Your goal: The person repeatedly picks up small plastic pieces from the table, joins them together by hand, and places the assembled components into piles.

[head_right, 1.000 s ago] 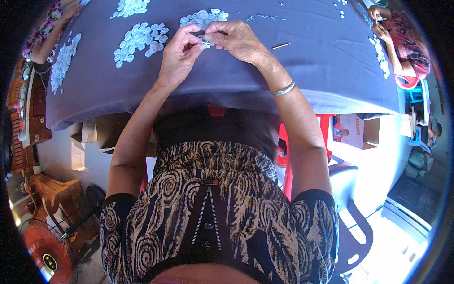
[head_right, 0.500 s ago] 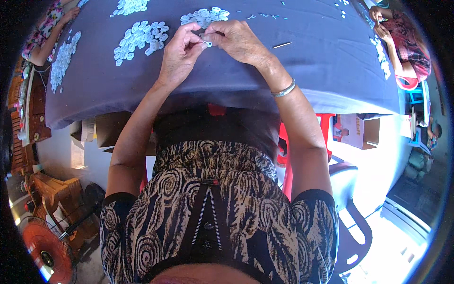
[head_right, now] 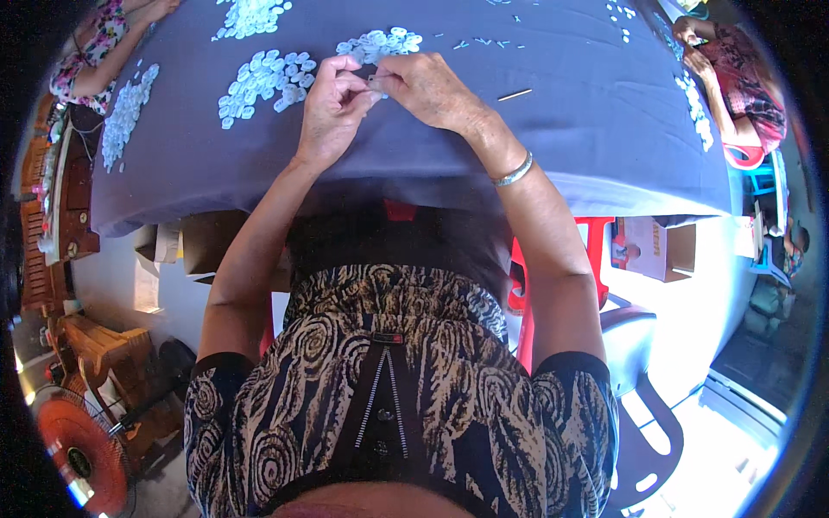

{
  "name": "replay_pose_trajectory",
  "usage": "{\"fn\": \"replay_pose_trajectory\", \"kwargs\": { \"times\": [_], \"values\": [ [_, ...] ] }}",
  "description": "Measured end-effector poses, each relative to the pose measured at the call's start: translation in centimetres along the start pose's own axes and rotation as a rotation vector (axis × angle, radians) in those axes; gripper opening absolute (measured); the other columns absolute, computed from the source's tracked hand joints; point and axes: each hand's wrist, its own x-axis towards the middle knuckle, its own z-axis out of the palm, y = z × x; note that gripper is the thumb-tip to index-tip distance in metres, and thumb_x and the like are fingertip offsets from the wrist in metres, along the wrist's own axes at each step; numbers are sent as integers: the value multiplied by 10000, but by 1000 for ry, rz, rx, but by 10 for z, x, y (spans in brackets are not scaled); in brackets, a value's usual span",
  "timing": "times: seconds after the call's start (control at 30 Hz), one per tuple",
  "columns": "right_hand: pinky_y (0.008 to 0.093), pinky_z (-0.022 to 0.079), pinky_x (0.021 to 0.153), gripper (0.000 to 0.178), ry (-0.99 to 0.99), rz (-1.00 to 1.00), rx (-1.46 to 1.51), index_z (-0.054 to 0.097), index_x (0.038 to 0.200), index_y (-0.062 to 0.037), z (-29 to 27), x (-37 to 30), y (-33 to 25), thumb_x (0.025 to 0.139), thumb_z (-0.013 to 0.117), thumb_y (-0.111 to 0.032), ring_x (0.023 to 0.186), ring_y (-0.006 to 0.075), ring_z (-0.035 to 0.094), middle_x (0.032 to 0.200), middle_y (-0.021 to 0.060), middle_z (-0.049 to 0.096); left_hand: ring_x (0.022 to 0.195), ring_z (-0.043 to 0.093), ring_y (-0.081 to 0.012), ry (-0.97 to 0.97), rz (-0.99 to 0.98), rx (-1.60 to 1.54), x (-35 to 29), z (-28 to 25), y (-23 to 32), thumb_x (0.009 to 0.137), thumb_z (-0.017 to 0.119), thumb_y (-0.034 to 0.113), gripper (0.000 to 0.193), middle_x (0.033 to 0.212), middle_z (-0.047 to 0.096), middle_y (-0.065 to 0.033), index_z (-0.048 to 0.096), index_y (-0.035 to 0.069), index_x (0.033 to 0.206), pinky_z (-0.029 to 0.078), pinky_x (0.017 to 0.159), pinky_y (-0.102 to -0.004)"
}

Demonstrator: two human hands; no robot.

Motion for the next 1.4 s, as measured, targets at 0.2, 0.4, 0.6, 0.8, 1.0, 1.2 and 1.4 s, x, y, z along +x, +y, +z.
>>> {"fn": "replay_pose_trajectory", "kwargs": {
  "times": [0.2,0.4,0.6,0.8,1.0,1.2,1.4],
  "values": [
    [370,484,616,263,-56,127,102,621,910,-12,-4,3,-1,892,537,-260,619,284,598,694,170,606,704,592,-94,-23,-59,-91,0,-2,-1,768,658,-24,397,772,635,-58,433,17,1092,487,656,-233],
    [223,450,565,348,-42,289,328,608,872,-30,-11,1,1,935,506,-356,608,83,508,698,1,565,702,587,-87,-43,-49,-92,1,-2,-3,777,653,-17,385,782,642,-53,437,22,1093,481,649,-227],
    [222,441,555,304,-97,241,255,614,919,-48,-12,0,-1,922,534,-342,615,70,496,707,-9,549,709,588,-86,-48,-101,-78,1,-3,1,783,648,-11,374,784,647,-53,439,26,1091,479,666,-226],
    [222,443,577,227,13,332,320,622,950,-41,-11,-1,16,911,561,-256,624,60,490,716,-19,556,705,575,-96,19,-90,-107,9,-22,-3,782,648,-21,384,775,631,-40,438,22,1100,473,664,-225],
    [294,488,668,162,88,216,126,643,947,-43,-3,0,19,852,611,-170,682,164,611,778,98,649,690,551,-90,138,-165,-137,11,-34,-20,787,641,-23,387,839,610,-72,425,26,1104,443,597,-207],
    [334,503,729,143,120,159,72,643,951,-44,0,2,16,841,599,-124,802,258,654,873,127,666,683,547,-102,178,-228,-203,12,-35,-15,782,653,1,390,829,608,-81,429,30,1101,438,581,-218],
    [337,496,686,104,137,-66,-156,619,905,-37,19,13,10,818,618,-93,729,270,615,835,116,614,679,546,-102,177,-111,-66,11,-32,-26,775,657,8,374,824,614,-74,449,30,1085,452,600,-234]
  ]
}}
